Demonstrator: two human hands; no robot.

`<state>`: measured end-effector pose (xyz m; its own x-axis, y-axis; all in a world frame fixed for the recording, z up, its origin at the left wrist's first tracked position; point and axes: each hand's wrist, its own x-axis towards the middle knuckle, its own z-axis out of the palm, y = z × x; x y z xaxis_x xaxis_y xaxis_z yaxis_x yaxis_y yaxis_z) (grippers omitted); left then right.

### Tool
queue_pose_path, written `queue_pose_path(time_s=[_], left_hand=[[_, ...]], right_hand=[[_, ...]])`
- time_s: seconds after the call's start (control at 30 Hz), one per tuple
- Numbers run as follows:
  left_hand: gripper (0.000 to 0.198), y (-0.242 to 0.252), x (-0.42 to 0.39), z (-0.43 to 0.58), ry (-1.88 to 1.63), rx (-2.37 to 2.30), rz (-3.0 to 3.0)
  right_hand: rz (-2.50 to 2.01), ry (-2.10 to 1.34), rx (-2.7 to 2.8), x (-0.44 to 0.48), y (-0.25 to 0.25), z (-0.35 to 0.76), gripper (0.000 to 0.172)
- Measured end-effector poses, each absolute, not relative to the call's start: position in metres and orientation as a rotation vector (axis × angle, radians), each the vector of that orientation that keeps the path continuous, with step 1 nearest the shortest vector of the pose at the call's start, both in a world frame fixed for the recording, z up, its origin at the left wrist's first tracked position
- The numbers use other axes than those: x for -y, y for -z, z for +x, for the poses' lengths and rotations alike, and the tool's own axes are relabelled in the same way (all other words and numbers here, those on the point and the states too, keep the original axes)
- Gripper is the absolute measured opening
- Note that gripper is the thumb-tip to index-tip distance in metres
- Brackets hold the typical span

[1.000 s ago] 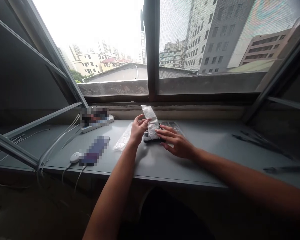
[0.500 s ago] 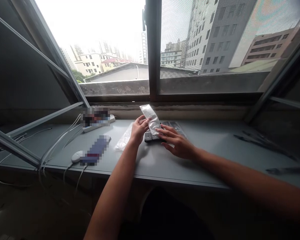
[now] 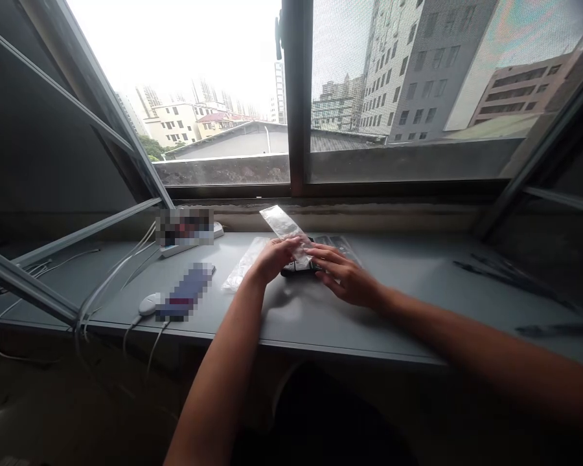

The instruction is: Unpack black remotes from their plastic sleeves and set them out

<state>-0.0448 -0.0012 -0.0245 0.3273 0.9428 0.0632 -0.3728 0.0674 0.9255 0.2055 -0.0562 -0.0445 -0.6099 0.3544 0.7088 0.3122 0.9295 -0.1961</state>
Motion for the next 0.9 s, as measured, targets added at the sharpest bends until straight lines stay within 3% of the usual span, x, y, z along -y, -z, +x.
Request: queue_pose_path(time_s=[0.27, 0.5, 0.9], left_hand=[[0.031, 0.028, -0.013, -0.05, -1.39, -0.953, 0.866], [0.047, 0.024, -0.006, -0.049, -1.329, -0.893, 0.908], [0.05, 0.025, -0.001, -0.044, -1.251, -0.937, 1.158]], right_hand=[[-0.549, -0.009, 2.222, 0.059, 0.043, 0.206, 0.07], [-0.573, -0.027, 2.252, 0.058, 0.044, 0.205, 0.069], [-0.57, -0.057, 2.245, 0.057, 0.044, 0.205, 0.069]])
